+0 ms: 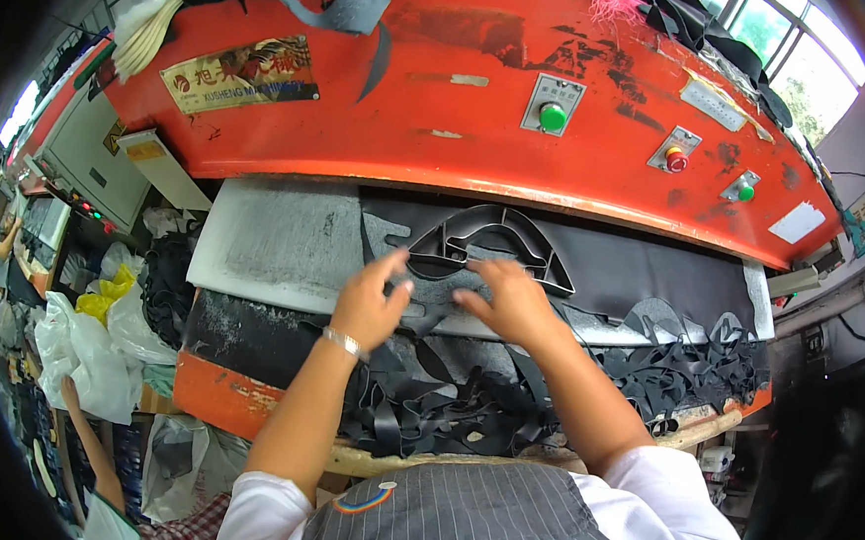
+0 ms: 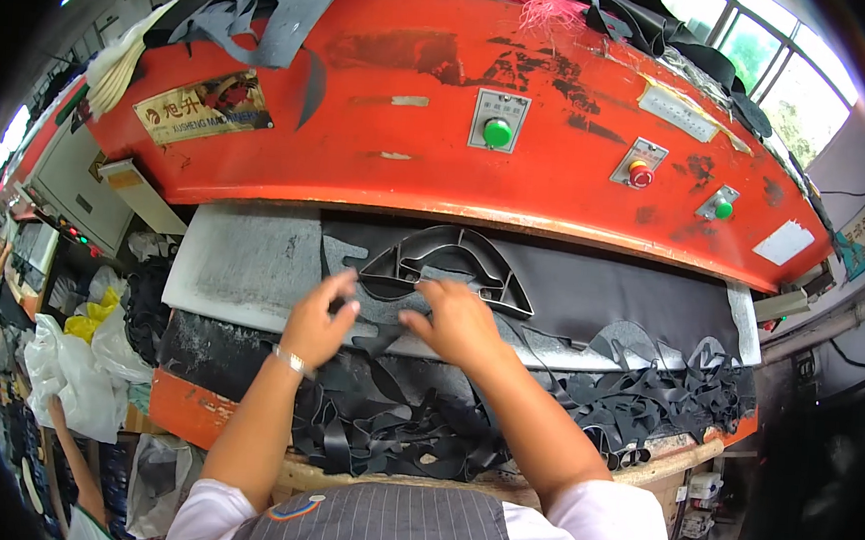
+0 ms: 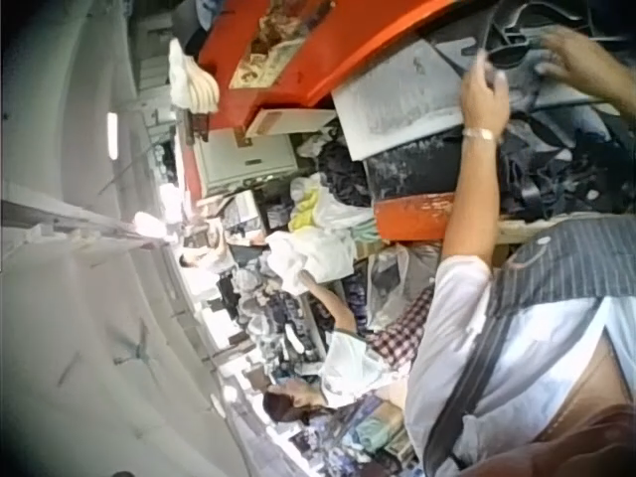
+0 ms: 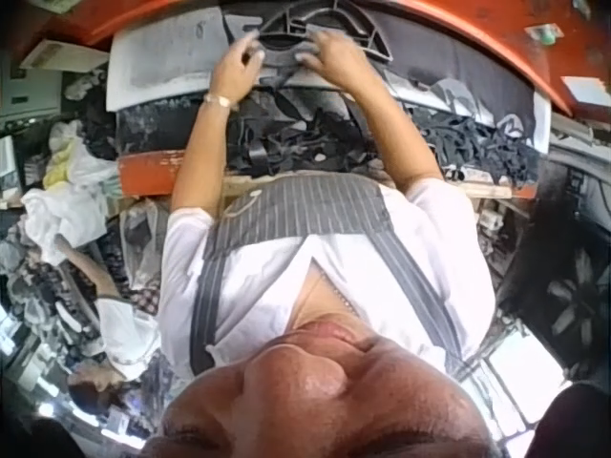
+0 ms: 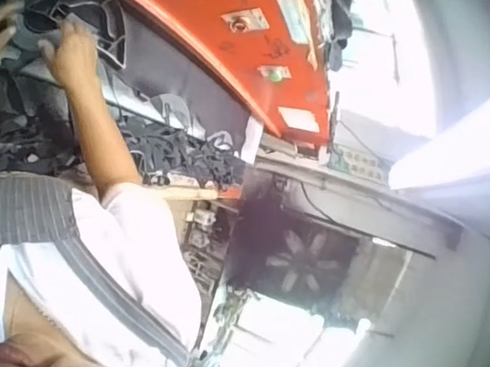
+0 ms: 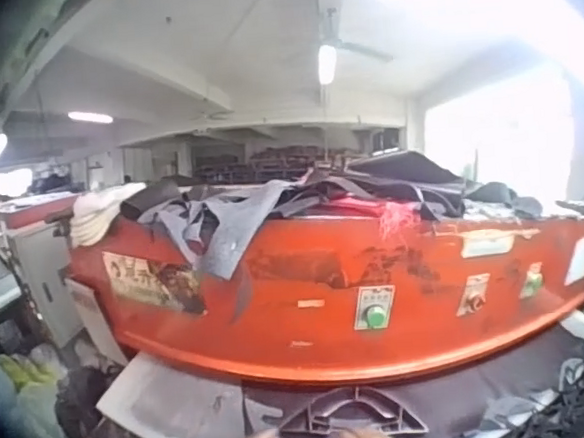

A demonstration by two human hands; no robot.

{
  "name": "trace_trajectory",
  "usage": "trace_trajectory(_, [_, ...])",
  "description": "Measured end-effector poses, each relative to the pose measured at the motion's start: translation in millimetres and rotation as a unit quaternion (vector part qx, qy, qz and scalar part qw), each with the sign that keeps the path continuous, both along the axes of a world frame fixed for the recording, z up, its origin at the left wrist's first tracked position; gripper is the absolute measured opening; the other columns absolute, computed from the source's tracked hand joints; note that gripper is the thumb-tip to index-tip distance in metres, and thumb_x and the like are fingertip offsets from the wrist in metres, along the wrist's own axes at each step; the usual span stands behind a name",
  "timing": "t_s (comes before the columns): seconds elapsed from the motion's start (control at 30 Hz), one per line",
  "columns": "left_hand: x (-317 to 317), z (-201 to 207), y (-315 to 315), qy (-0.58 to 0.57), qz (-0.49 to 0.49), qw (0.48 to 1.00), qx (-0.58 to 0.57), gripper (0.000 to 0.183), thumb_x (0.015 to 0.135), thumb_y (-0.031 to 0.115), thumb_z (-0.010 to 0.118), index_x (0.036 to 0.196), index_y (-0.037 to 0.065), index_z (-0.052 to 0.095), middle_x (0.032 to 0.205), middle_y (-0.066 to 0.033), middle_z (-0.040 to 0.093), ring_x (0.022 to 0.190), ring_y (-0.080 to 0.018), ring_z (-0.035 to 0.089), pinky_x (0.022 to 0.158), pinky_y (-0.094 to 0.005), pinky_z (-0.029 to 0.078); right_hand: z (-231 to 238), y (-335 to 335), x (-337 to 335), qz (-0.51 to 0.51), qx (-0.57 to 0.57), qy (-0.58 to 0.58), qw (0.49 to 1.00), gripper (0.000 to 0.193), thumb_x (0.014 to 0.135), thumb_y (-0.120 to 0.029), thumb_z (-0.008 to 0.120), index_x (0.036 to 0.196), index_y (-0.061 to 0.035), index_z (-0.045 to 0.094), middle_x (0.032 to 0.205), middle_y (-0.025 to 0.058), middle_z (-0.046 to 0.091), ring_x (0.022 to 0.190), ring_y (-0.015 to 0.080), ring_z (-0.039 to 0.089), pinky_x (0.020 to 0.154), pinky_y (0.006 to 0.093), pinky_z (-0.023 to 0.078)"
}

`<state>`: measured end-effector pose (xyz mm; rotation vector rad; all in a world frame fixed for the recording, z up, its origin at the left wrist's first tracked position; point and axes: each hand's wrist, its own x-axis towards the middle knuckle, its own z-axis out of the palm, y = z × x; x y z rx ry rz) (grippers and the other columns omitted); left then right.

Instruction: Cutting shoe components from a sheet of material using a manual die press machine.

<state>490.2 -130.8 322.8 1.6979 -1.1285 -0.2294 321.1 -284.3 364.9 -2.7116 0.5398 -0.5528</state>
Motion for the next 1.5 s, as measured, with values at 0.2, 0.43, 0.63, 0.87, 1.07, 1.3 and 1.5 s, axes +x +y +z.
trace_trajectory(0.2, [16.6, -65.8, -2.3, -0.152, 0.025, 0.981, 0.118, 0.057, 0.089, 0.008, 0.050, 0.144, 0.006, 0.035, 0.136, -0.0105, 0.053, 0.134, -0.0278, 0.041, 0.113, -0.0452, 0.025, -50.3, 6.9, 20.0, -0.141, -0.193, 0.147, 0.960, 0.038, 0.076, -0.040, 0.073, 0.093, -0.0076, 0.062, 0.091, 0.0082, 0.061, 0.095, 0.0256, 0.057, 0.084, 0.0385, 0.041])
trace_trajectory(0.43, [-3.5, -61.9, 8.7, -0.251, 0.032, 0.947, 0.196, 0.051, 0.092, 0.014, 0.047, 0.142, 0.008, 0.039, 0.136, -0.0099, 0.053, 0.137, -0.0258, 0.037, 0.114, -0.0434, 0.025, -56.5, -5.1, -32.4, 0.081, -0.142, -0.051, 0.985, 0.013, 0.077, -0.008, 0.061, 0.089, -0.0065, 0.064, 0.082, 0.0065, 0.059, 0.083, 0.0270, 0.057, 0.073, 0.0371, 0.042])
trace_trajectory(0.63, [-12.3, -36.5, 26.6, 0.063, -0.075, 0.987, 0.128, 0.054, 0.101, 0.038, 0.034, 0.141, 0.003, 0.041, 0.134, -0.0157, 0.055, 0.134, -0.0293, 0.042, 0.114, -0.0429, 0.025, 9.8, 51.5, -101.6, 0.432, -0.212, -0.026, 0.876, 0.027, 0.073, -0.020, 0.055, 0.096, -0.0068, 0.063, 0.082, 0.0037, 0.051, 0.082, 0.0216, 0.054, 0.078, 0.0357, 0.044])
trace_trajectory(0.87, [-177.8, 31.7, 48.2, 0.535, -0.311, 0.786, 0.000, 0.058, 0.100, 0.044, 0.043, 0.130, -0.005, 0.047, 0.110, -0.0165, 0.064, 0.095, -0.0218, 0.065, 0.087, -0.0351, 0.052, 22.0, 41.8, -191.4, 0.335, -0.239, -0.044, 0.910, 0.032, 0.073, -0.019, 0.057, 0.102, -0.0072, 0.062, 0.102, 0.0068, 0.057, 0.105, 0.0254, 0.056, 0.110, 0.0416, 0.036])
trace_trajectory(1.07, [-315.7, 74.6, -12.8, 0.486, -0.309, 0.807, -0.128, 0.067, 0.090, 0.016, 0.065, 0.145, 0.001, 0.029, 0.122, -0.0119, 0.058, 0.107, -0.0161, 0.058, 0.095, -0.0330, 0.047, 15.9, 57.5, -306.0, 0.161, 0.164, -0.163, 0.960, 0.086, 0.069, -0.043, 0.084, 0.134, -0.0025, 0.043, 0.134, 0.0257, 0.039, 0.123, 0.0412, 0.041, 0.104, 0.0501, 0.035])
trace_trajectory(1.3, [-390.8, 64.5, -50.4, 0.459, -0.310, 0.825, -0.109, 0.042, 0.096, 0.028, 0.058, 0.125, -0.002, 0.049, 0.107, -0.0073, 0.061, 0.098, -0.0128, 0.058, 0.087, -0.0283, 0.049, 29.6, 28.5, -370.5, 0.107, 0.172, -0.131, 0.970, 0.060, 0.071, -0.016, 0.083, 0.123, -0.0038, 0.055, 0.121, 0.0166, 0.053, 0.110, 0.0307, 0.055, 0.092, 0.0387, 0.045])
trace_trajectory(1.5, [-340.5, 51.8, -33.4, 0.496, 0.014, 0.840, -0.219, 0.032, 0.103, 0.034, 0.043, 0.106, 0.005, 0.056, 0.065, -0.0027, 0.054, 0.051, -0.0107, 0.049, 0.053, -0.0311, 0.049, 52.1, -6.2, -401.7, 0.086, 0.365, -0.096, 0.922, 0.053, 0.085, -0.023, 0.071, 0.125, 0.0031, 0.048, 0.129, 0.0170, 0.041, 0.108, 0.0277, 0.051, 0.096, 0.0400, 0.043])
